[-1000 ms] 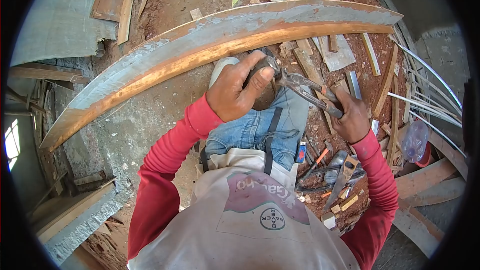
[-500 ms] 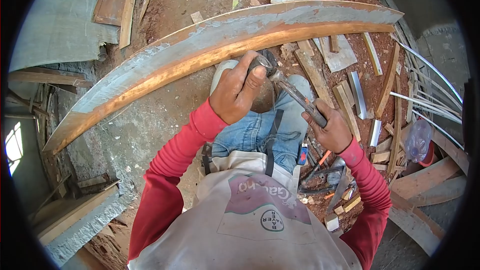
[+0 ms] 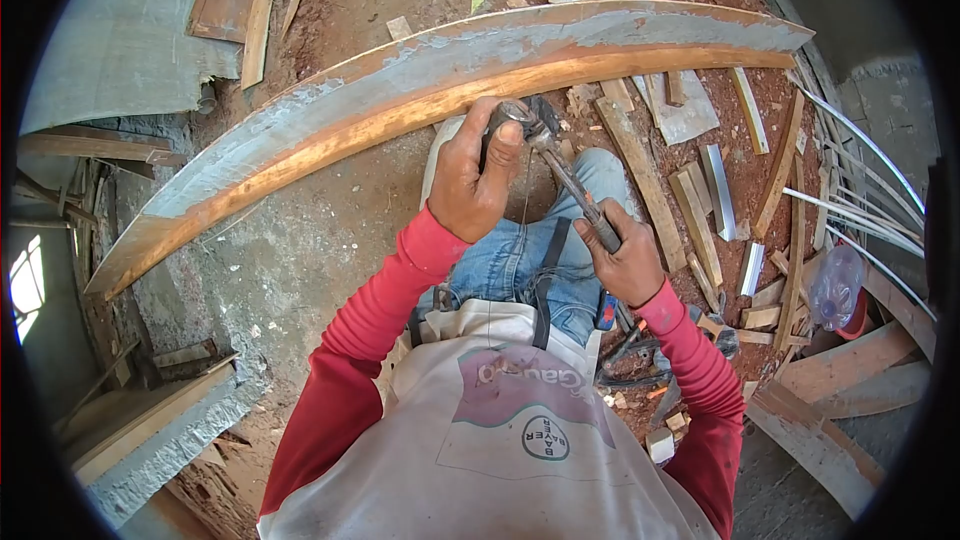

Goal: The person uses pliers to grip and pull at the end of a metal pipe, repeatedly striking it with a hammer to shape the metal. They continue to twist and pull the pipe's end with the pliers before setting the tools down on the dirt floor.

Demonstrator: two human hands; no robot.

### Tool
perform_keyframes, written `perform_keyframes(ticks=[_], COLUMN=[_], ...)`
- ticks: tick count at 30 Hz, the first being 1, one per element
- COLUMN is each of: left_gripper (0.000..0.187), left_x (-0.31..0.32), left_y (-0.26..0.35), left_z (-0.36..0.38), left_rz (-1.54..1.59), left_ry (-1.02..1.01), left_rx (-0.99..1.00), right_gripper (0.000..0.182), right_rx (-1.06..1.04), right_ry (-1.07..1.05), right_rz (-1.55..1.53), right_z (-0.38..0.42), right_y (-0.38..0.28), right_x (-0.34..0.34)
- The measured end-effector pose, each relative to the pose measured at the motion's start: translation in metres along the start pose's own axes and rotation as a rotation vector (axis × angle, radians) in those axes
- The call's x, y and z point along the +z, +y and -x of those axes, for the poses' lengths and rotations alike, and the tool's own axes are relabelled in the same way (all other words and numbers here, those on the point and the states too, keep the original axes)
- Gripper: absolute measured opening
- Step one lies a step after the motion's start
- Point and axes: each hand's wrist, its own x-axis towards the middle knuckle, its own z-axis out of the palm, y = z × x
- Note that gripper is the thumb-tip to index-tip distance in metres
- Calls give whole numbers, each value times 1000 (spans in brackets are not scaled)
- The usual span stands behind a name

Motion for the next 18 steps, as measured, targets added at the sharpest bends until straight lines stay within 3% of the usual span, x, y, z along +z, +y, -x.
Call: perform_keyframes(ticks=[4,6,9,11,12,14,18], left_gripper=[42,39,44,47,49,51,57], left_x=[-6,-18,-20,-20,-19,-24,-32], left_y=[5,12,7,11,14,15,13], left_z=[-1,-5,-15,-19,-20,-21,-15], left_rz=[52,44,-30,-26,3,-8,-35], left_ry=[-64,-248,-337,-378,-389,-454,-606], left_rx=[-107,-188,-26,7,-16,-45,-103], right_gripper=[20,22,25,26,26,28,27], right_rx=[-2,-6,28,265,264,519,638], right_ry=[-80,-155,-337,-446,-445,-631,-847], right_rz=[29,44,-47,-306,-308,-598,-805], right_z=[1,2,0,2,3,4,13], right_y=[13,23,24,19,16,14,21], right_x=[-9,-22,-34,-36,-38,-43,-48])
